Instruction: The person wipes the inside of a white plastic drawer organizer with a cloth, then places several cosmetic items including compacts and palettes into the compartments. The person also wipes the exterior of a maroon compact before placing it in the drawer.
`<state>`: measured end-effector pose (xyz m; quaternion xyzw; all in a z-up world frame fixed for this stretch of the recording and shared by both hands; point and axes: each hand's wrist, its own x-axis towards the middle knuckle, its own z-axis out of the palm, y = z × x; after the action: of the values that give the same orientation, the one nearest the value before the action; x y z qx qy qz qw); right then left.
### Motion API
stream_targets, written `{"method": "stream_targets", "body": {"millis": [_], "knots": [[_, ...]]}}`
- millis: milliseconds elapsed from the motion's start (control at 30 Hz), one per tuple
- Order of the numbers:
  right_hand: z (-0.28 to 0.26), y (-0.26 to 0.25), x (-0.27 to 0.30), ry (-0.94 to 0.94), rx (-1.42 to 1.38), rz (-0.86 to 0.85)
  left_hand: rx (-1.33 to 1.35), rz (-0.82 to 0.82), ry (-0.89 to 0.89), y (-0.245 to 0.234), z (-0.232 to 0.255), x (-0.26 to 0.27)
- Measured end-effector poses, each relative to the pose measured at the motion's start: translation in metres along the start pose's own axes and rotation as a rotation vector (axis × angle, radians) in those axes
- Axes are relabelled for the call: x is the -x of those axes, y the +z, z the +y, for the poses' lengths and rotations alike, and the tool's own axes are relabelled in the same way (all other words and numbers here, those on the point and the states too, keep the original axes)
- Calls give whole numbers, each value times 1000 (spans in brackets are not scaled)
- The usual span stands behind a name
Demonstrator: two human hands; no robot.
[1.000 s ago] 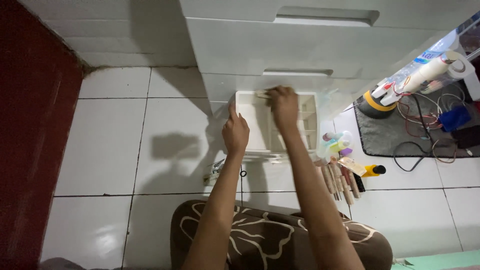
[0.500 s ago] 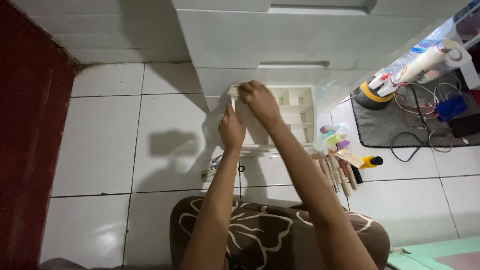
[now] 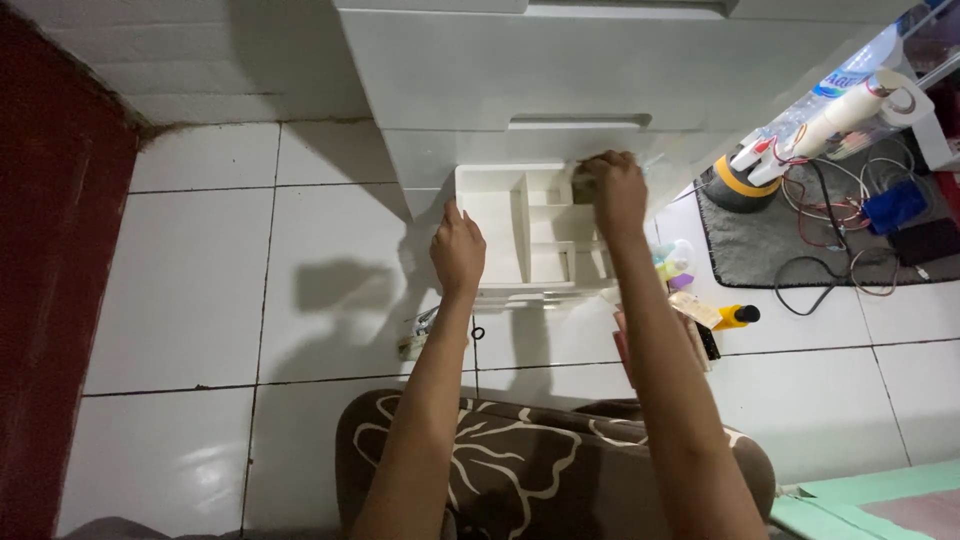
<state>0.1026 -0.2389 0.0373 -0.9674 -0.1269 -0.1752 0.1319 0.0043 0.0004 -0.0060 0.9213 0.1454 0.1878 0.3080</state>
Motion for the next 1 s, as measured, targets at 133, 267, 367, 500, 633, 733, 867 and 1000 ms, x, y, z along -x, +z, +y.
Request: {"method": "stream_targets", "body": {"millis": [133,267,367,500,633,733,867,1000], "knots": [[-87,10,-5,467,-1093,-25,7,8,5,1,1,0],[-146,47,-13,-140,-197,95,34,-26,-16,-13,7,2],[-155,56,-12,-286,-105,169,69,-31,-27,-19,9,1],[-160,24,-1,-343,-216,56,231,23,-48,-20,7,3],[-185,-6,19,-395,-328,-8,374,112,-128,-15,-5,2],[-177,31,30,-341,-499,69,522,218,-122,-24,-1,7],[-181,17,61,-278,-554,-22,1107,180,-203,-25,0,9],[-178,11,94,-312,-554,-103,1289,112,-343,-3,-28,-7]]}}
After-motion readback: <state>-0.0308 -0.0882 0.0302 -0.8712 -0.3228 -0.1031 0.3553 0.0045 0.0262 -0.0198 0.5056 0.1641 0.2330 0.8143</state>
